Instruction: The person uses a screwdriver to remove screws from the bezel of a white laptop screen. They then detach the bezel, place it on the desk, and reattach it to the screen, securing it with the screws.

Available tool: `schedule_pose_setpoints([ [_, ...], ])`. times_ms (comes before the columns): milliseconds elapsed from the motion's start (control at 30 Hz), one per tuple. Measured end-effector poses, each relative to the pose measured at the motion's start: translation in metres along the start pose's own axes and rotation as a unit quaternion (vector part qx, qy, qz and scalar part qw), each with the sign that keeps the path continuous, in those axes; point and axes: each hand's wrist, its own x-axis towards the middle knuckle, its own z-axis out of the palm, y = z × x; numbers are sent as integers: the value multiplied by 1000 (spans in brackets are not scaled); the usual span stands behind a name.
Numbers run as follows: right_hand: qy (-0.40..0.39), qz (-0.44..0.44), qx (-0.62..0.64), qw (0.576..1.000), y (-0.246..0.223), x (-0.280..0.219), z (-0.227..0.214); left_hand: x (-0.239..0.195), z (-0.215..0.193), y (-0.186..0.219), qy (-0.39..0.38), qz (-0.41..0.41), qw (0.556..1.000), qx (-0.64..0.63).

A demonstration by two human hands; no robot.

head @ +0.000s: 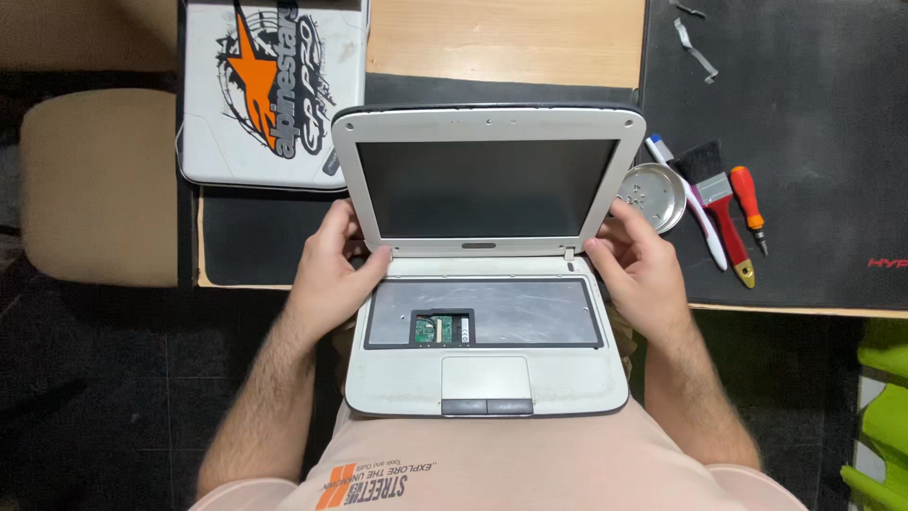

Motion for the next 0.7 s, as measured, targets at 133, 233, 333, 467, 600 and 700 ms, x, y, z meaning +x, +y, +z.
schedule_pose_setpoints([
  [133, -36, 53, -68, 996, -34, 7, 5, 8, -3, 55, -42, -47, 992, 111],
  [233, -40, 64, -90, 993, -37, 7, 6, 17, -3, 69, -44, -54, 983, 170],
  [333, -29, 58, -79, 995, -27, 5, 4, 19, -2, 76, -45, -72, 979, 184],
  [467, -5, 43, -94, 995, -43, 2, 11, 16, 1, 76, -35, -80, 972, 219],
  [600, -25, 91, -148, 984, -86, 13, 17, 17, 0, 73, -29, -85, 965, 248],
  [700, -26, 126, -220, 967, -106, 25, 25, 12, 3, 82, -24, -90, 959, 266],
])
